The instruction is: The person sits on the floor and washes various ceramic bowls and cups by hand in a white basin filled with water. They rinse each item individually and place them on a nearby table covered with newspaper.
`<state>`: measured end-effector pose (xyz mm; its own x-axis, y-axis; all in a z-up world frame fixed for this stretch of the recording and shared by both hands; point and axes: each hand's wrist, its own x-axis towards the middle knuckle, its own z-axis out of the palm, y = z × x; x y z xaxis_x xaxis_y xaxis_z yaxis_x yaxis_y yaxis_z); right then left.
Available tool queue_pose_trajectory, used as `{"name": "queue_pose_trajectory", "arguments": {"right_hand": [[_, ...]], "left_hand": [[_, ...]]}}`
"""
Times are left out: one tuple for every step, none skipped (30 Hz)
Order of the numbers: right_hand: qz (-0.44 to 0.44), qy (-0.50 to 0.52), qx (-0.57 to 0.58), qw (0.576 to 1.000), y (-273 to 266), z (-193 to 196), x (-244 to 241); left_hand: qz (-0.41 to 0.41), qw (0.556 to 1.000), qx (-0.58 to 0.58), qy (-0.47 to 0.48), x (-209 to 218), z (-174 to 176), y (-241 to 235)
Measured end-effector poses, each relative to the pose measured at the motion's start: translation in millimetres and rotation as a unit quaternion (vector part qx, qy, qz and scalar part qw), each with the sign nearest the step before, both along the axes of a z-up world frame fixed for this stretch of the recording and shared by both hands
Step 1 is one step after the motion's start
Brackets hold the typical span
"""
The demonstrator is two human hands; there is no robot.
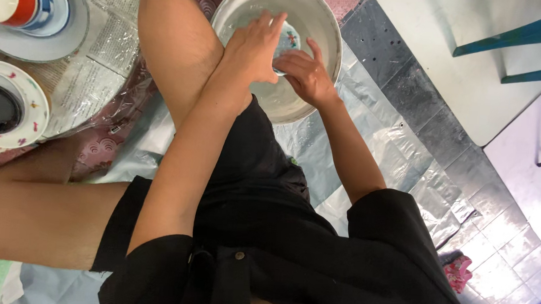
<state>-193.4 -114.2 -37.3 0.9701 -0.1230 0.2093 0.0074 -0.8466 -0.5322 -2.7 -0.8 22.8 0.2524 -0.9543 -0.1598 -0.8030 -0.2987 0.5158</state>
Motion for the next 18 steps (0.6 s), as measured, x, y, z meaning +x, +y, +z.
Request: {"name": "queue_pose_trajectory", "arguments": {"right_hand": [[-0.011, -0.003, 0.044, 0.999, -4, -5, 1], [-0.022, -0.005, 0.090, 0.996, -5, -11, 1], [-0.034, -0.007, 0.135, 0.990, -5, -17, 1], [-0.090, 0.024, 0.230, 0.969, -4, -22, 1], [-0.144, 0.055, 0.322, 0.934, -4, -27, 2], [-0.197, 0.085, 0.410, 0.886, -5, -32, 3], [-0.187, 0.057, 0.464, 0.864, -7, -36, 7], [-0.177, 0.029, 0.515, 0.838, -12, -40, 12], [-0.166, 0.000, 0.564, 0.809, -17, -45, 17], [-0.173, -0.001, 0.603, 0.779, -22, -50, 23], [-0.180, -0.002, 0.640, 0.747, -29, -56, 29], [-0.186, -0.005, 0.675, 0.714, -35, -63, 36], [-0.206, 0.008, 0.675, 0.708, -40, -72, 44], [-0.225, 0.021, 0.675, 0.702, -44, -83, 51], [-0.244, 0.035, 0.675, 0.695, -51, -95, 58], [-0.234, 0.053, 0.696, 0.676, -56, -109, 64], [-0.224, 0.071, 0.717, 0.656, -59, -125, 70], [-0.214, 0.088, 0.736, 0.636, -60, -140, 73]], "left_hand": [[0.010, 1.000, 0.010, 0.003, 1, -2, -1], [0.018, 1.000, 0.007, 0.013, 1, -3, 0], [0.027, 0.999, 0.003, 0.024, 2, -4, 2], [0.035, 0.999, -0.001, 0.035, 2, -6, 2], [0.034, 0.998, -0.038, 0.028, 2, -6, 3], [0.033, 0.996, -0.075, 0.021, 2, -6, 4], [0.031, 0.993, -0.111, 0.014, 2, -6, 4], [0.034, 0.990, -0.135, 0.012, 2, -5, 4], [0.036, 0.986, -0.160, 0.010, 3, -4, 4], [0.039, 0.982, -0.184, 0.008, 3, -4, 4], [0.053, 0.977, -0.207, 0.012, 2, -3, 4], [0.066, 0.971, -0.231, 0.013, 3, -2, 3], [0.079, 0.964, -0.254, 0.015, 3, -1, 2], [0.091, 0.961, -0.260, 0.012, 4, -1, 2], [0.103, 0.959, -0.265, 0.009, 5, -1, 1], [0.116, 0.956, -0.269, 0.006, 4, -2, 0], [0.121, 0.956, -0.267, 0.014, 3, -2, 0], [0.127, 0.955, -0.266, 0.022, 3, -3, -1]]}}
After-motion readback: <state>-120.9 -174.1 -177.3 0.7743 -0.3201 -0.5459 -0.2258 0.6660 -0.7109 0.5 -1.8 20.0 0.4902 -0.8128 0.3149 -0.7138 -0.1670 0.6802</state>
